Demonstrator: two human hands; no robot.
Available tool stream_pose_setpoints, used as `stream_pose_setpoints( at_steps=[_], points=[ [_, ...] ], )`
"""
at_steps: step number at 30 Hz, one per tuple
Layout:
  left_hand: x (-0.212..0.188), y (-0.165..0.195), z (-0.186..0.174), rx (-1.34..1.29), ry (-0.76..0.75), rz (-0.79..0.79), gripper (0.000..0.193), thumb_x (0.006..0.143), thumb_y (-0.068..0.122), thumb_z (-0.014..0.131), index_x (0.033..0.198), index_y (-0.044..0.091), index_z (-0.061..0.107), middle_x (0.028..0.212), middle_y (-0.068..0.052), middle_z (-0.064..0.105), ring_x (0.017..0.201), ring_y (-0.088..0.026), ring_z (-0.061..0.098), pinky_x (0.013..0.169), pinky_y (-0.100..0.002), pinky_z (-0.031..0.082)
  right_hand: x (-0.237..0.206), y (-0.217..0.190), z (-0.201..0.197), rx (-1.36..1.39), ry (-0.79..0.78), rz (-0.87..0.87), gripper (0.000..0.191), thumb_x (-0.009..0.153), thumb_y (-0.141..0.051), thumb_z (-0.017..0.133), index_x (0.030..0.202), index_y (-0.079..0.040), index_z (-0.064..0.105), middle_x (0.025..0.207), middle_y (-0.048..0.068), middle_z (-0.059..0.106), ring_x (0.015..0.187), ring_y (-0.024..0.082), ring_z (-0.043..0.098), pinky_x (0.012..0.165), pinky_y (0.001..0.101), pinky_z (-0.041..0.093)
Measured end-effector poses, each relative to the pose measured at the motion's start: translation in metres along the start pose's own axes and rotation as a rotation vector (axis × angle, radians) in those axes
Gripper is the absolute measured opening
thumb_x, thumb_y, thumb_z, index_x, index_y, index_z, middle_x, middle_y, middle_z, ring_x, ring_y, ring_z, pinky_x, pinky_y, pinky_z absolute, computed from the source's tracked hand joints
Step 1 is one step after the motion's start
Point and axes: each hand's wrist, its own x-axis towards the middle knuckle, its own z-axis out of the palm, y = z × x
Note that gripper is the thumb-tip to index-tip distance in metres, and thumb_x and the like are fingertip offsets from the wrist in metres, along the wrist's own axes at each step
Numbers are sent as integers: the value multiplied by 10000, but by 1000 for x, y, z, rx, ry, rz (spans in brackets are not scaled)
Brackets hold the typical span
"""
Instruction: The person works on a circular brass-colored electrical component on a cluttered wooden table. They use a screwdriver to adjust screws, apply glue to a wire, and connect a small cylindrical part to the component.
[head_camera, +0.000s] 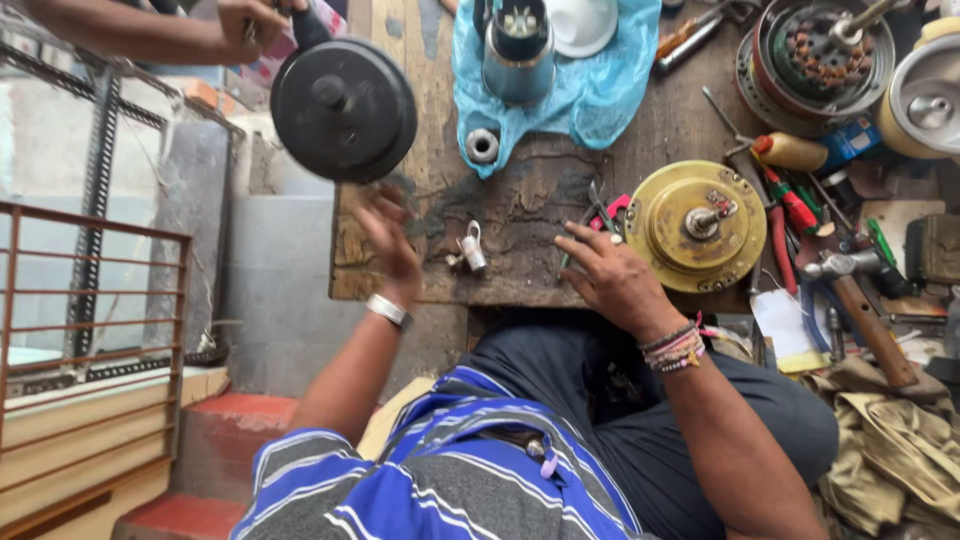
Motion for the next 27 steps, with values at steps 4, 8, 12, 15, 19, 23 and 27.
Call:
stream_pose_setpoints(
  at_steps=[4,8,12,15,19,23,27],
  points=[
    [68,19,-27,-457,358,-477,901,853,765,547,1387,41,489,1217,-144,574,1051,-278,567,868,-456,494,0,2,-3,-2,10,-13,494,862,-205,772,1325,-89,641,1392,123,618,1075,335,674,907,425,547],
    [115,13,-24,-556,336,-694,931,801,855,399,1379,153,600,1284,-113,619,946,-269,525,725,-437,383,1,1,-8,-13,38,-40,503,860,-212,773,1327,-83,637,1353,112,639,1102,335,672,928,428,546],
    [126,3,5,-478,658,-345,799,912,676,504,1529,174,423,1574,-99,453,1403,-346,501,1150,-597,394,1,-2,-22,2,73,-11,475,869,-198,765,1315,-84,650,1318,112,669,1103,330,673,932,425,545],
    [107,24,14,-564,572,-347,806,932,679,445,1544,154,434,1587,-115,439,1425,-381,466,1168,-624,363,-4,-6,-39,34,129,27,434,884,-190,767,1292,-82,668,1280,115,690,1108,330,678,939,421,546],
    [66,74,30,-664,342,-418,721,890,631,450,1462,193,482,1498,-87,516,1327,-404,563,1052,-672,432,-16,-11,-55,149,282,113,378,907,-170,775,1263,-76,688,1242,122,715,1134,305,696,956,391,557],
    [29,103,72,-596,123,-450,657,967,569,518,1462,137,508,1497,-136,550,1332,-340,605,1061,-567,508,-34,-12,-51,429,377,394,350,926,-172,758,1254,-62,707,1171,98,757,1041,212,753,856,329,599],
    [27,101,115,-529,-96,-320,537,1017,420,635,1348,-2,602,1302,-193,665,1147,-297,694,985,-452,590,-54,-2,-37,913,544,520,365,1012,-220,687,1321,-28,649,1228,135,734,1086,238,708,882,372,602]
  ],
)
